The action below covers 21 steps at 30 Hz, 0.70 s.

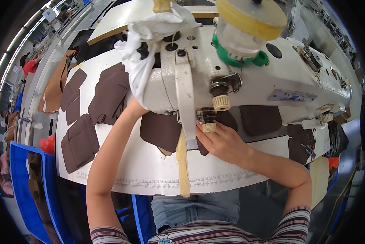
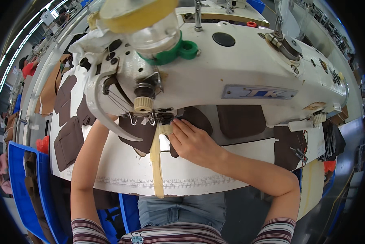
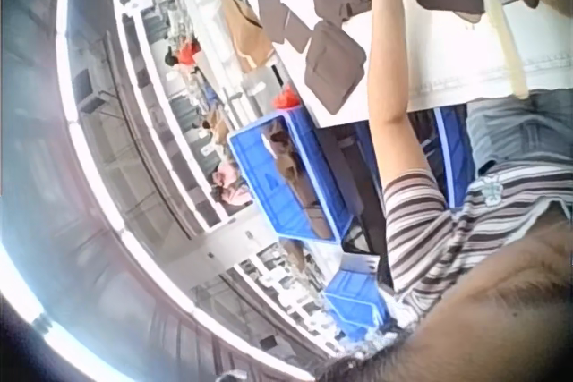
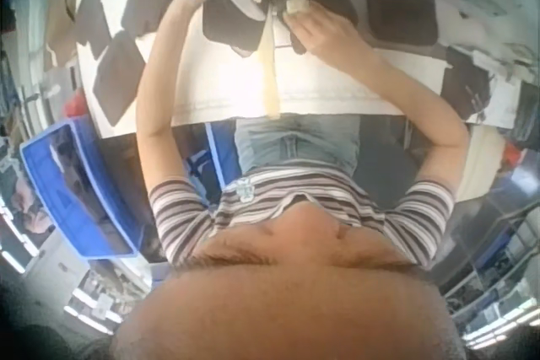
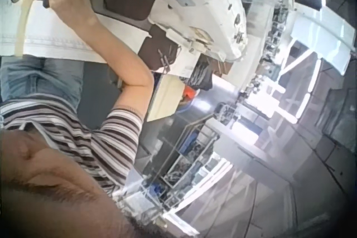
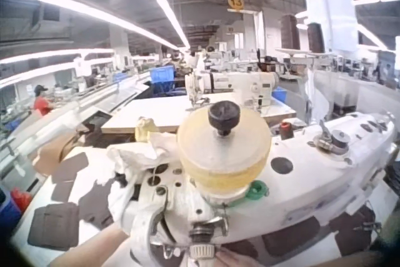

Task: The person sews small leather pieces together using an industrial sewing machine.

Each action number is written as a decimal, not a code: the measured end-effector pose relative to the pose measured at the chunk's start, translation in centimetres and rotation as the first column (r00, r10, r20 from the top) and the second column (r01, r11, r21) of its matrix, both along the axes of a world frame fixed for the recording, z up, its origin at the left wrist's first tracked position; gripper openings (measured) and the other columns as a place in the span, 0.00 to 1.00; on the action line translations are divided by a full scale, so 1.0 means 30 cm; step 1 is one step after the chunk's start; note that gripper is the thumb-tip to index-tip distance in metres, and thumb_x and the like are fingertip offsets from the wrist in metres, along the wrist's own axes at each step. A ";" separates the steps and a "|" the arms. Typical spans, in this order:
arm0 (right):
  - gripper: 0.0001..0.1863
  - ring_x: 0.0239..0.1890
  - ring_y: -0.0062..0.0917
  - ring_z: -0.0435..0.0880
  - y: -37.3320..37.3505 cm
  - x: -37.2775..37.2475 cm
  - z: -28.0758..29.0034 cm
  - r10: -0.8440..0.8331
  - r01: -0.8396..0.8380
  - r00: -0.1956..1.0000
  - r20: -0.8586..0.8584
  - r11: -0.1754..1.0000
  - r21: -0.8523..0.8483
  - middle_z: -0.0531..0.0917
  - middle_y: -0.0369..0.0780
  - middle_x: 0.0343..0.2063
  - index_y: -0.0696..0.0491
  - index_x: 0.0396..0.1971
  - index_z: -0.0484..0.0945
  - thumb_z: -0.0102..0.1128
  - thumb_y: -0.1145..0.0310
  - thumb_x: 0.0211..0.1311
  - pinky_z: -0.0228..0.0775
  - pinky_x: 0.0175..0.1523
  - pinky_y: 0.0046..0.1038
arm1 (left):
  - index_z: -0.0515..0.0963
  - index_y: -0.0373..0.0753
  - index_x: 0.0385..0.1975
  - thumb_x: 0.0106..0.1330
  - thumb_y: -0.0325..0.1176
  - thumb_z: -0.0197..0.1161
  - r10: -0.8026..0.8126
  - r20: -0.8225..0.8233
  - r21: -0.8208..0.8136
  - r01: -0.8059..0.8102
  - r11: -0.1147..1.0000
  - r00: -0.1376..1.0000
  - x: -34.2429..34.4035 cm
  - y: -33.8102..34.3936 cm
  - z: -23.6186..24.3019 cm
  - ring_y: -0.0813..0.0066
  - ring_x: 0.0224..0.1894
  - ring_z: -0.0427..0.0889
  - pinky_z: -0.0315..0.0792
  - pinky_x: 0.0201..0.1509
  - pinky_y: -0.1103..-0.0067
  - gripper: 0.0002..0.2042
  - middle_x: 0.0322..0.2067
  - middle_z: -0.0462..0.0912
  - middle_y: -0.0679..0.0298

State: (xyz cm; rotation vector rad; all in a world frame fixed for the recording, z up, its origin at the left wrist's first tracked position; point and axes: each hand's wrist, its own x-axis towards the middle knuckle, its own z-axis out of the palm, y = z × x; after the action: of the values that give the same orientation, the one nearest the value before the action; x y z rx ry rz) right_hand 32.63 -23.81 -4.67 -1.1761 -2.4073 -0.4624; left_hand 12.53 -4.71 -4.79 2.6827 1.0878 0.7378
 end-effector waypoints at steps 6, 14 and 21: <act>0.10 0.42 0.37 0.81 0.025 -0.029 0.030 -0.085 0.088 0.996 0.041 0.993 -0.081 0.81 0.50 0.34 0.61 0.29 0.78 0.60 0.73 0.43 0.76 0.53 0.33 | 0.75 0.34 0.50 0.53 0.21 0.63 -0.208 -0.124 -0.088 0.198 0.976 0.970 -0.129 -0.236 0.108 0.53 0.55 0.76 0.71 0.57 0.69 0.21 0.50 0.78 0.51; 0.17 0.36 0.37 0.80 0.047 -0.091 0.031 -0.193 0.191 0.973 0.124 0.981 0.026 0.79 0.48 0.28 0.66 0.35 0.79 0.60 0.75 0.41 0.78 0.47 0.32 | 0.73 0.34 0.56 0.50 0.26 0.66 -0.432 -0.359 -0.117 0.420 0.900 0.827 -0.150 -0.354 0.181 0.59 0.58 0.75 0.74 0.58 0.70 0.28 0.53 0.77 0.54; 0.19 0.38 0.34 0.79 0.026 -0.064 0.065 -0.155 0.138 0.986 -0.066 0.968 -0.209 0.80 0.47 0.32 0.65 0.40 0.78 0.60 0.78 0.43 0.78 0.44 0.31 | 0.78 0.36 0.49 0.48 0.24 0.66 -0.333 -0.065 -0.127 0.324 0.938 0.941 -0.077 -0.359 0.103 0.59 0.46 0.79 0.76 0.45 0.69 0.24 0.44 0.79 0.57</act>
State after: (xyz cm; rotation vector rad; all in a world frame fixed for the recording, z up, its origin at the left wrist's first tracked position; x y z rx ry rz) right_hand 30.71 -23.03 -2.72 -1.4389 -2.3503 -0.2099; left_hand 10.22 -15.49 -1.71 2.7170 0.6451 0.4884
